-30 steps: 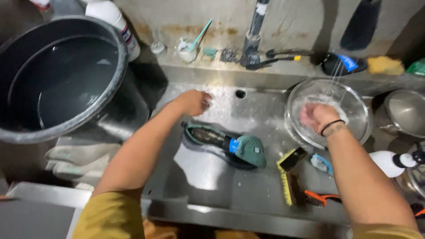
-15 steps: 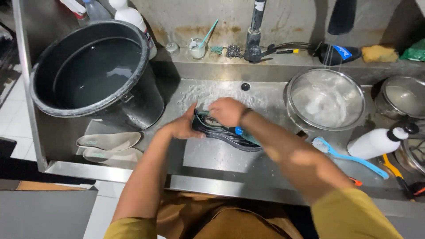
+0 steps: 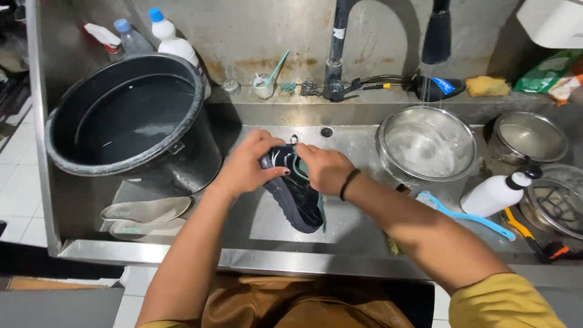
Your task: The person is cleaning a black shoe by scrubbing it with a brush and soapy water in a sink, then rinsing it under a faucet.
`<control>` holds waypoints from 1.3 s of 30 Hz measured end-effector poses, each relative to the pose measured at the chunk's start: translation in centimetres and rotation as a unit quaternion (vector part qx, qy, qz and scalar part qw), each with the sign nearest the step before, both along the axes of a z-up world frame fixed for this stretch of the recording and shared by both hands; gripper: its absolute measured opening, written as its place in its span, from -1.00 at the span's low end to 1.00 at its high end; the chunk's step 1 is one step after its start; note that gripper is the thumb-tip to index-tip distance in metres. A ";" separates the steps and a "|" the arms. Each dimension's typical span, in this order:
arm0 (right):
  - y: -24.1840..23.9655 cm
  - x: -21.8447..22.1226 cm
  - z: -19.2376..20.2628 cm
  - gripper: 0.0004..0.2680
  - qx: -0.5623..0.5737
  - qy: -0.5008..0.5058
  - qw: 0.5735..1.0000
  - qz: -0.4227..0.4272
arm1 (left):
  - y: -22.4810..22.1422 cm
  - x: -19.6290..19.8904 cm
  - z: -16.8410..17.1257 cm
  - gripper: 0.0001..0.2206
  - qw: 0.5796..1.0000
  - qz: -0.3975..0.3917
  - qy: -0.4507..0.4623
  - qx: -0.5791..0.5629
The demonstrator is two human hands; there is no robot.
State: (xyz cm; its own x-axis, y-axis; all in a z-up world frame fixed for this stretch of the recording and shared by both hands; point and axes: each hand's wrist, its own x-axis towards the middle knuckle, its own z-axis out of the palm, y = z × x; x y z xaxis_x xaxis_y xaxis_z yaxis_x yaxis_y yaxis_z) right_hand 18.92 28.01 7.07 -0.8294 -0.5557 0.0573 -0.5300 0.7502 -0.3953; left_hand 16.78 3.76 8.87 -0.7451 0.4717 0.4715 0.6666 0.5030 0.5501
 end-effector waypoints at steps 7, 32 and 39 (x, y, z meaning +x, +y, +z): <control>6.1 3.1 -6.5 -0.93 -0.123 0.134 0.965 -0.189 | 3.6 1.8 -1.3 -0.46 0.996 -0.018 -0.083 -0.028; 20.8 6.6 7.5 -0.64 -0.634 0.187 0.713 -0.237 | 9.1 1.9 5.7 -0.28 0.997 -0.016 -0.072 0.001; 33.5 -2.5 10.0 -0.71 -0.569 0.304 0.701 -0.305 | 12.4 -1.1 7.1 -0.45 0.850 -0.016 0.330 -0.410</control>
State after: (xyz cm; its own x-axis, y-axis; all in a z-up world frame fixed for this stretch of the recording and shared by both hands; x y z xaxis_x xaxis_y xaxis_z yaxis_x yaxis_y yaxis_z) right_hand 16.45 61.52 17.03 -0.5238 0.5831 0.6209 -0.5772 0.2931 -0.7622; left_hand 15.72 16.15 16.00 -0.4268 0.8582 0.2852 0.7147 0.5133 -0.4751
